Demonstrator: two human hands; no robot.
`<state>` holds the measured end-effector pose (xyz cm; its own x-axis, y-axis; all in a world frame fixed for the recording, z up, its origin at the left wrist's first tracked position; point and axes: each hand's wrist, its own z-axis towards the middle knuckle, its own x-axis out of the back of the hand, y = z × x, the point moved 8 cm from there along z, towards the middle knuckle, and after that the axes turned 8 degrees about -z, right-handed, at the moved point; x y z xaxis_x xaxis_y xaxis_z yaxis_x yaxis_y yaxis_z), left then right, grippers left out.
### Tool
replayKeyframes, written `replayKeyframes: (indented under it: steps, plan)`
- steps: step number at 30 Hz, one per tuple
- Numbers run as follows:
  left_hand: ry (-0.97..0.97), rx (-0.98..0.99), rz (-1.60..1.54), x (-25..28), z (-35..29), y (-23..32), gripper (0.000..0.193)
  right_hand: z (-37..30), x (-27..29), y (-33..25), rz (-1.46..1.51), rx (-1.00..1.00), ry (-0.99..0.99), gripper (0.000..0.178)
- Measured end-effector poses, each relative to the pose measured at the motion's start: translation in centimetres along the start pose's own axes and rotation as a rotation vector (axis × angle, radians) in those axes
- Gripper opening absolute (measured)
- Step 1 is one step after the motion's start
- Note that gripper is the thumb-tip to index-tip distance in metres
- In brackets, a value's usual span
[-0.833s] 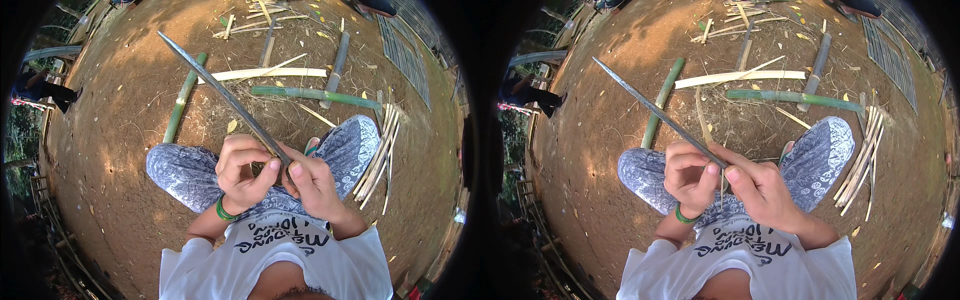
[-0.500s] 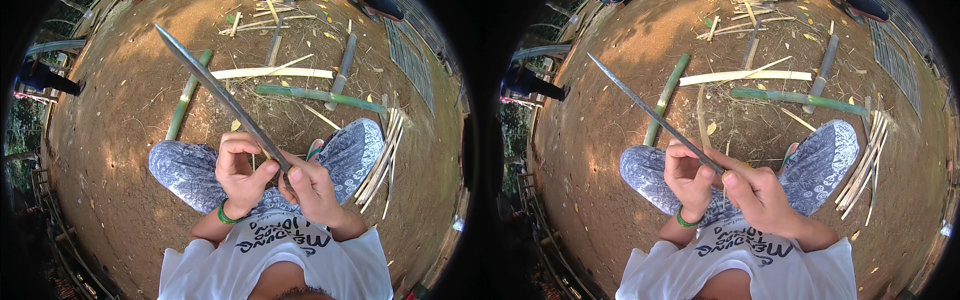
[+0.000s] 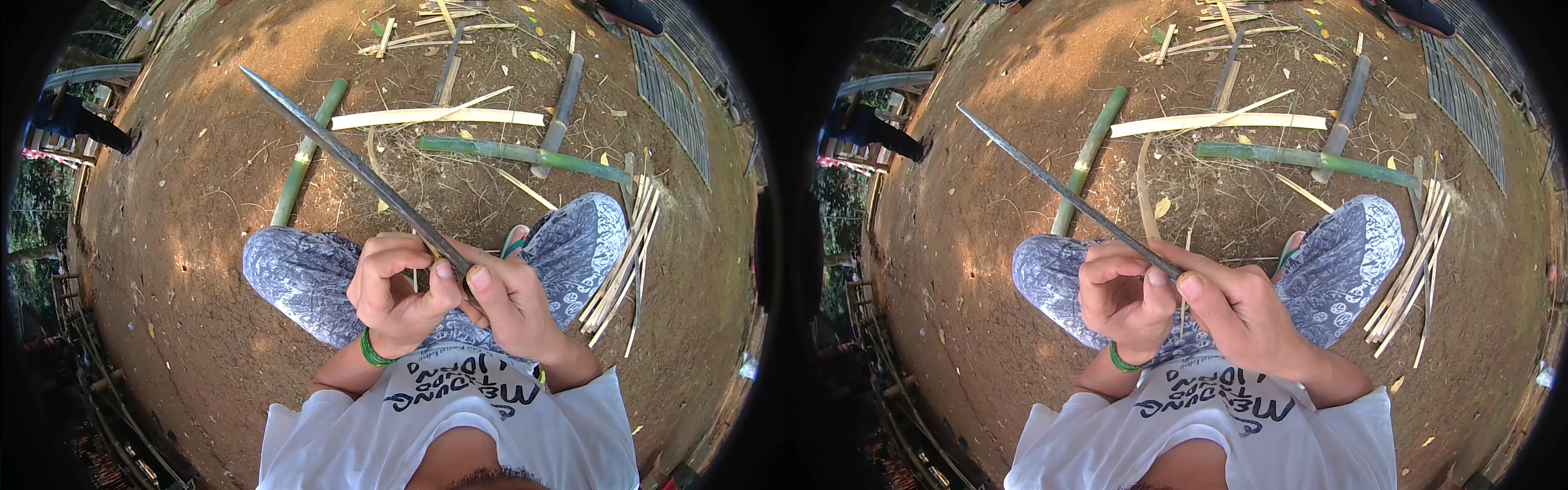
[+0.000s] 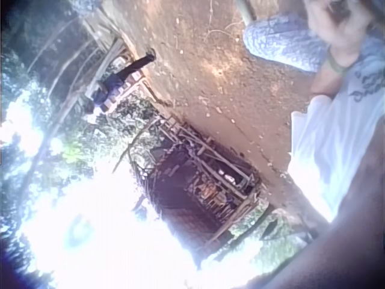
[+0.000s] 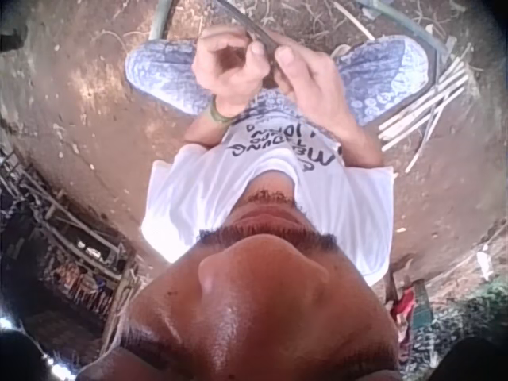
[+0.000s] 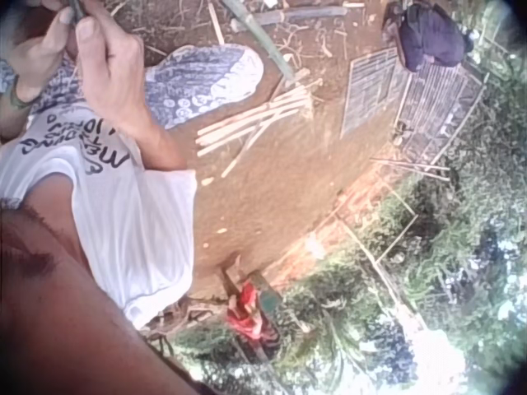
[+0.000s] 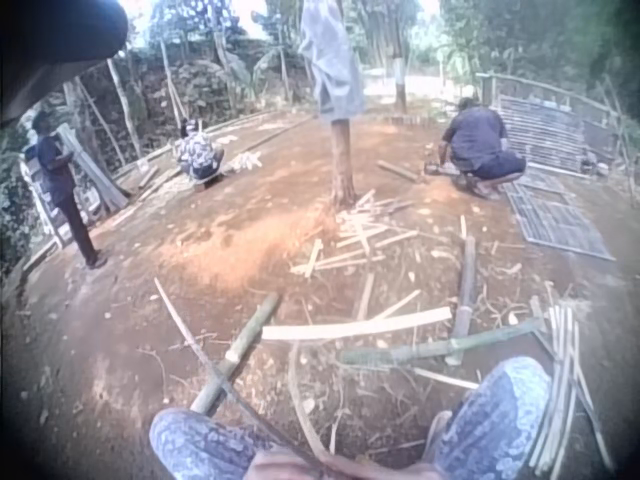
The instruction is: The person sits on the ground and uses a large knife to split a long bamboo pole into thin strips. They repeatedly position the pole and strike it with the knife to separate the material, accumulating a pile of bamboo slats.
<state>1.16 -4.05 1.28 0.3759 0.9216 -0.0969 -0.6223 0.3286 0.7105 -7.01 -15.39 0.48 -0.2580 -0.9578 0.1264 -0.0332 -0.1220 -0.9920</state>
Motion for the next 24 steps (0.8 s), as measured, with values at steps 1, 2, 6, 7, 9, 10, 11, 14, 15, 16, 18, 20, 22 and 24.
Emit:
replayKeyframes:
  steps: [1,2,6,7,9,10,11,14,15,16,18,20,22,24]
  plan:
    - [-0.017,-0.042,0.033,-0.3,0.3,0.5,0.021,0.0,0.2,-0.1,-0.041,0.022,0.018,0.050]
    - [-0.032,-0.087,0.068,-0.5,0.6,1.0,0.021,0.0,0.3,-0.3,-0.082,0.046,0.033,0.050]
    - [-0.032,-0.047,0.109,-0.4,0.7,0.8,0.019,0.3,0.0,0.4,0.067,-0.078,-0.014,0.050]
    - [-0.018,-0.036,0.113,-0.3,0.6,0.5,0.019,0.4,-0.1,0.9,0.146,-0.137,-0.059,0.050]
    - [-0.027,-0.041,0.128,-0.3,0.6,0.5,0.019,0.4,-0.5,1.8,0.304,-0.261,-0.149,0.050]
    - [-0.050,-0.058,0.139,-0.4,0.8,0.7,0.019,0.5,-0.4,1.6,0.268,-0.221,-0.119,0.049]
    - [-0.071,-0.076,0.150,-0.5,0.9,0.9,0.019,0.6,-0.3,1.4,0.230,-0.180,-0.090,0.049]
    - [-0.076,-0.108,0.028,-0.2,0.4,0.8,0.020,0.6,-0.2,0.2,0.085,-0.065,-0.029,0.048]
    - [-0.094,-0.111,-0.002,-0.3,0.4,0.6,0.020,0.6,-0.1,-0.2,0.033,-0.027,-0.012,0.048]
    - [-0.111,-0.113,-0.032,-0.4,0.6,0.4,0.021,0.6,-0.1,-0.2,0.043,-0.021,-0.005,0.048]
    - [-0.153,-0.104,-0.038,-0.7,0.7,0.0,0.022,0.6,0.0,0.2,0.063,-0.018,0.009,0.048]
    - [-0.200,-0.092,0.014,-0.8,0.9,-0.2,0.025,0.7,0.3,0.3,0.028,-0.026,0.003,0.048]
    - [-0.195,-0.101,0.026,-0.8,0.8,0.0,0.025,0.8,0.5,0.3,-0.025,-0.027,0.003,0.048]
    - [-0.160,-0.084,-0.005,-0.6,0.8,-0.1,0.025,0.9,0.6,0.3,-0.092,-0.014,0.013,0.049]
